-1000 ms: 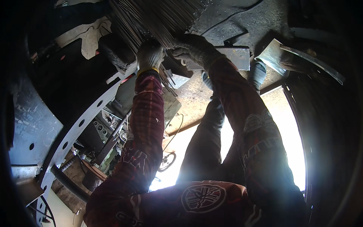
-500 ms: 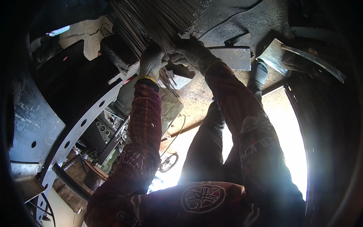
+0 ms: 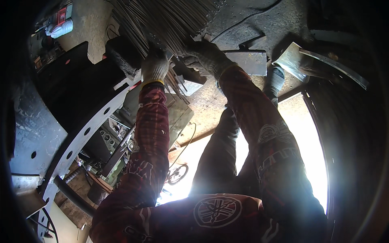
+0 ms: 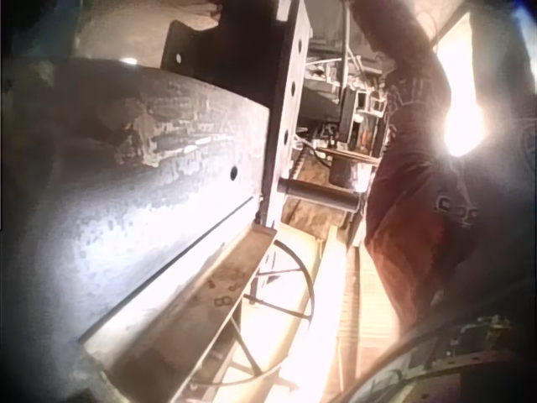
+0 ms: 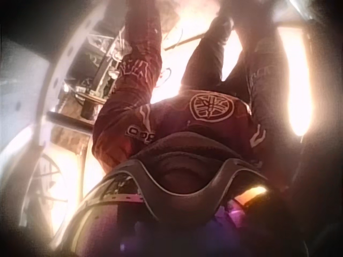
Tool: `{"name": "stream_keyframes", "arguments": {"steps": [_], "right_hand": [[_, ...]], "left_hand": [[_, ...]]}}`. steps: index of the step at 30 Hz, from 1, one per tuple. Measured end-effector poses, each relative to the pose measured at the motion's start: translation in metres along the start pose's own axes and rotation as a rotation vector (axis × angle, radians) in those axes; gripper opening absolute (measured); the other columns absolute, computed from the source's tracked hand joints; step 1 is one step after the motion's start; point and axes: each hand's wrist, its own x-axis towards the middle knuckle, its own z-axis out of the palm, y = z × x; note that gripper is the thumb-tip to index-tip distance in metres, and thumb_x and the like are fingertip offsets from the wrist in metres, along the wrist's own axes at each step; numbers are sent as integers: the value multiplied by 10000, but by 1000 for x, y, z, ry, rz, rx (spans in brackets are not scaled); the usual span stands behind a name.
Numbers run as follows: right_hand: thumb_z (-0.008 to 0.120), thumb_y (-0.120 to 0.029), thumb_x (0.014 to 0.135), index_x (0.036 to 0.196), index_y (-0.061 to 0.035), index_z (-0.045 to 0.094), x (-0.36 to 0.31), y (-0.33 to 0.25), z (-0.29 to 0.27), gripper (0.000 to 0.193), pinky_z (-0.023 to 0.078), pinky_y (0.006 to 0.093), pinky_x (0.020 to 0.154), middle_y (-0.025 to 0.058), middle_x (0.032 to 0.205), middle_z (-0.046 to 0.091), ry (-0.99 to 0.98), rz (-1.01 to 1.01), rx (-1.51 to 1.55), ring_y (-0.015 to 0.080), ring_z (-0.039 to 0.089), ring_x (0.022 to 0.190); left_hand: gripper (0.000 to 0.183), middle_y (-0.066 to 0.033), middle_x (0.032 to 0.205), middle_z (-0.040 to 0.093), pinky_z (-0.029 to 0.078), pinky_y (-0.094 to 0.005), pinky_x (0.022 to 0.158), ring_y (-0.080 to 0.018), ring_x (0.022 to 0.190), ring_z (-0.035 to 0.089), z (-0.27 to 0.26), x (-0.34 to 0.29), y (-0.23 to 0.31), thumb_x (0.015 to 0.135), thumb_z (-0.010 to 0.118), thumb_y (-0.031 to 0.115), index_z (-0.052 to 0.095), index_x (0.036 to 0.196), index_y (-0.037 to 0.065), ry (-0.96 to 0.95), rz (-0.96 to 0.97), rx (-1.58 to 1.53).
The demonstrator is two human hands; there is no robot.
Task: The person picks up a bundle of metal rods from a machine, carries them to a workbench, and ties the bundle together with a white strap by hand.
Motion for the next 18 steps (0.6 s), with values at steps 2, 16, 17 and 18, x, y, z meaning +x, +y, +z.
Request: {"name": "stream_keyframes", "arguments": {"steps": [2,16,17,18], "right_hand": [[730,-317,930,1265,-61,645,1,2,4,430,594,381,823,82,1040,721,-22,13,-10,208,718,871],[760,-292,901,1312,-87,636,6,3,1,476,591,359,825,67,1068,723,39,26,27,192,718,898],[761,-289,900,1316,-89,634,7,2,2,478,592,360,823,68,1070,723,19,29,13,193,718,898],[761,-286,899,1320,-91,632,8,2,3,482,593,361,821,69,1071,723,-2,32,0,193,718,898]], "left_hand": [[400,-227,1214,672,592,-463,852,-389,1031,691,5,5,-11,982,511,350,647,1286,129,97,13,-22],[390,-223,1187,673,578,-510,877,-417,1059,682,-37,44,3,985,517,368,625,1238,91,137,-179,-186],[382,-225,1173,684,575,-499,879,-421,1047,684,-37,45,-1,975,532,354,648,1214,80,148,-193,-212],[393,-227,1194,676,572,-495,891,-420,1057,681,-36,41,-7,979,529,358,640,1232,78,230,-148,-202]]}}
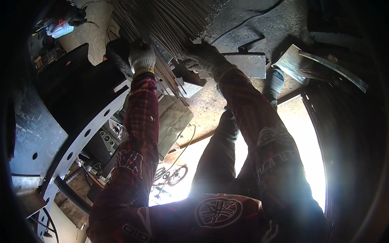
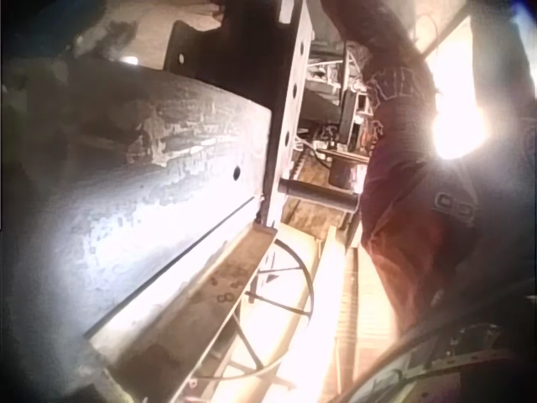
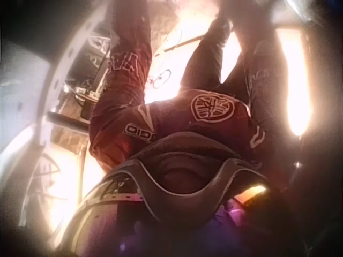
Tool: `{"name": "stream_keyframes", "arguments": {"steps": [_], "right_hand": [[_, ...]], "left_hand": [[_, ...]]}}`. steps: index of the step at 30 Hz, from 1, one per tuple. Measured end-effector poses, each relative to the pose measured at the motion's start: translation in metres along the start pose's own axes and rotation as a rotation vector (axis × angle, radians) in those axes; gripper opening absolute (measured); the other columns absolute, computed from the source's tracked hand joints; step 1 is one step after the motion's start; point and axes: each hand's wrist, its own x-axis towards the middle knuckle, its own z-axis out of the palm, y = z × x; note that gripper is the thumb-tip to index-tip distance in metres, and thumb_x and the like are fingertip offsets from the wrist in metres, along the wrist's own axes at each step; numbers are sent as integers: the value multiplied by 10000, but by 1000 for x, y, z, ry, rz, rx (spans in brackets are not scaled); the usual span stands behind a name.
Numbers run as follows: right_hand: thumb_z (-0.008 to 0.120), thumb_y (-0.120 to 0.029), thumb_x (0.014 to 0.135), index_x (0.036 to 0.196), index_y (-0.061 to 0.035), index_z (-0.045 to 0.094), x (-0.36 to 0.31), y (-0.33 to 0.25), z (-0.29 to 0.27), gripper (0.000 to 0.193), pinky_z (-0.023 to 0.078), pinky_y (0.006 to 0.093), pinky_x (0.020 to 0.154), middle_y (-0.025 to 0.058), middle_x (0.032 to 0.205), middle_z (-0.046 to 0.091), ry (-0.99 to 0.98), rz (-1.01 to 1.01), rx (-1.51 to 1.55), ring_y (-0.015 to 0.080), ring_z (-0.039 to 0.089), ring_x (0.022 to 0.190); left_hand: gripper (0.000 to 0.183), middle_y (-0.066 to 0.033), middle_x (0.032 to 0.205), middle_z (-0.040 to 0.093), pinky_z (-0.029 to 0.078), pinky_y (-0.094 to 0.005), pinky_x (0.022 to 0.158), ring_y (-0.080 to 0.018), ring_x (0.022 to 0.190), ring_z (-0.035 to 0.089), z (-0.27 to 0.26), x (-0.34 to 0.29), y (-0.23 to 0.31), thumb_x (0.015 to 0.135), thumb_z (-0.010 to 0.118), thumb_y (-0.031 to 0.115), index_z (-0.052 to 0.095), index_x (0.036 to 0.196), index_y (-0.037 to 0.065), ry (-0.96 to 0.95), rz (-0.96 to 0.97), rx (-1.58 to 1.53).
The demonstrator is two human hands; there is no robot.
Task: The person picks up a bundle of metal rods from a machine, carries them to a workbench, and ties the bundle together with a white strap by hand.
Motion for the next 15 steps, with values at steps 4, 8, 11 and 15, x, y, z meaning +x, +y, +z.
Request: {"name": "stream_keyframes", "arguments": {"steps": [4,8,11,15], "right_hand": [[754,-276,904,1336,-98,623,5,4,-7,486,594,361,815,72,1081,723,2,-57,1,192,716,904],[756,-257,899,1332,-91,624,2,0,-11,482,597,363,810,77,1082,723,-12,-21,14,198,718,912],[760,-253,895,1318,-81,630,5,5,-8,475,597,366,818,84,1071,723,-11,-34,14,203,720,911],[765,-264,896,1285,-68,642,1,1,-3,453,594,369,838,90,1053,724,-4,-6,-17,208,721,901]], "left_hand": [[418,-222,1263,651,551,-478,947,-406,1107,666,4,-20,-13,996,511,363,621,1280,76,171,42,52],[389,-217,1249,661,523,-473,995,-391,1152,648,11,-34,-26,1014,477,314,618,1308,102,102,-85,-115],[374,-213,1234,667,523,-490,989,-412,1150,638,15,-35,-40,1008,465,294,622,1302,124,60,31,6],[366,-182,1203,684,537,-522,960,-413,1126,644,9,-24,-37,960,496,271,639,1264,127,-63,105,269]]}}
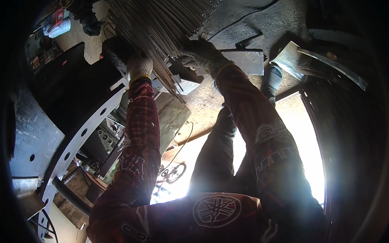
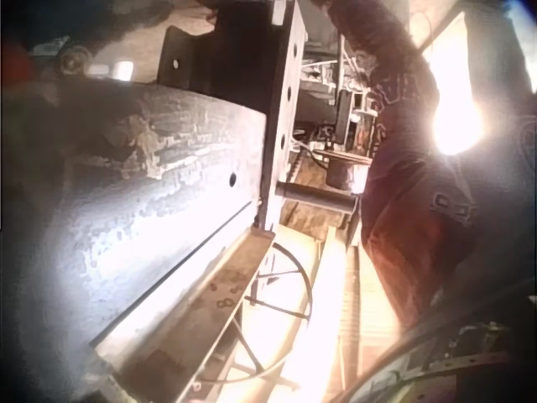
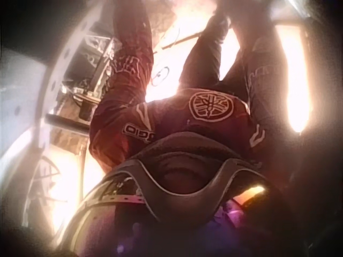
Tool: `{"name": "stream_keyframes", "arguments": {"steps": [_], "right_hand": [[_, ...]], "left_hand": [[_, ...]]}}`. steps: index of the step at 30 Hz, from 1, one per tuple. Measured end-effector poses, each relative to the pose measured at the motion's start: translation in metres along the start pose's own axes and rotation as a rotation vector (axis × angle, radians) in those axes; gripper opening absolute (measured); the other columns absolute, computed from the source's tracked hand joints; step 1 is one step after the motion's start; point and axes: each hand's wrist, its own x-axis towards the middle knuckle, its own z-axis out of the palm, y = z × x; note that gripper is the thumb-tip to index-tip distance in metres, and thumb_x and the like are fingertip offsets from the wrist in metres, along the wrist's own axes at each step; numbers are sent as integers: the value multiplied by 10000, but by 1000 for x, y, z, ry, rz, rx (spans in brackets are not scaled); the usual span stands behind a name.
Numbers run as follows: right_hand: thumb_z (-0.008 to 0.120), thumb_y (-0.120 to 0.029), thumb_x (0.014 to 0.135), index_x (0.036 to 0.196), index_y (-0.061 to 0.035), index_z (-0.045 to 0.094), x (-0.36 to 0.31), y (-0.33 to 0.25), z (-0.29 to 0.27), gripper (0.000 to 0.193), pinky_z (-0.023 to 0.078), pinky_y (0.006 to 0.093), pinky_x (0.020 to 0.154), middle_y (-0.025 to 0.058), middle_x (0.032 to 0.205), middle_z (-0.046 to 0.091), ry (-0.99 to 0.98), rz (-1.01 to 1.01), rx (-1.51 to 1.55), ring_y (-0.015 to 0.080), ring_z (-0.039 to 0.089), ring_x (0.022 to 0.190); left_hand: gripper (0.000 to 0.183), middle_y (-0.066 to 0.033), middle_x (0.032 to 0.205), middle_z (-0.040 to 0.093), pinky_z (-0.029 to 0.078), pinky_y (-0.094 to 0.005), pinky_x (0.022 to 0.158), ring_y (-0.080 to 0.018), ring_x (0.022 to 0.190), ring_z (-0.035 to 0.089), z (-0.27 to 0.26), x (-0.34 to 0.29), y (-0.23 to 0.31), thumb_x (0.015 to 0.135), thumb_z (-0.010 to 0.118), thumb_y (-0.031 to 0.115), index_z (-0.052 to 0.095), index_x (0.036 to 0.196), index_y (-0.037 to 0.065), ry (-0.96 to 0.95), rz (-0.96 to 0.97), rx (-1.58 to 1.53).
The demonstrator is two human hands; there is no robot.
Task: The person picks up a bundle of metal rods from a machine, carries them to a workbench, and ties the bundle together with a white strap by hand.
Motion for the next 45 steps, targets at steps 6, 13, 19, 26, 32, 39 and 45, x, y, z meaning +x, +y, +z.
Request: {"name": "stream_keyframes", "arguments": {"steps": [6,13,19,26,32,39,45], "right_hand": [[742,-273,919,1261,-41,631,-1,1,-5,428,592,381,865,105,1068,715,-88,-26,44,215,717,938],[712,-291,940,1264,-39,600,-2,-16,4,425,588,380,879,108,1064,699,-74,21,117,249,714,926],[615,-138,978,1326,-24,534,51,33,2,374,587,355,803,138,1092,687,-184,-241,235,225,714,944],[562,-112,927,1251,110,509,16,23,38,396,582,423,769,234,1026,654,105,-611,-1834,292,713,882],[667,-390,884,1416,40,413,-19,5,57,730,560,469,852,289,1142,657,58,-353,-1290,410,690,988],[672,-312,913,1115,-13,651,-24,-2,36,362,553,317,859,61,973,699,-124,-240,-608,170,683,904],[659,-290,927,941,-92,645,-4,15,64,199,550,290,777,26,819,625,96,134,211,123,652,777]], "left_hand": [[229,-185,1005,728,577,-461,814,-352,934,712,10,-2,24,900,599,241,726,1042,113,207,385,-323],[442,-231,1046,713,541,-426,871,-388,1021,685,27,0,47,924,568,418,675,1160,60,-172,-8,-568],[708,-250,1137,703,510,-433,923,-411,1105,656,42,26,33,884,621,607,646,1255,5,-168,167,-625],[866,-279,1244,655,502,-438,1009,-401,1210,613,0,-4,83,700,784,621,641,1255,-28,-208,-37,-458],[701,-276,1181,682,522,-432,953,-396,1174,637,-1,-10,76,721,756,521,693,1180,-5,-172,-120,-397],[423,-260,1023,724,548,-462,897,-386,1047,692,8,12,75,783,658,389,746,1048,71,-318,-126,-225],[465,-262,1021,718,547,-461,893,-373,1044,694,36,25,45,777,662,438,743,1007,43,-219,-128,-295]]}}
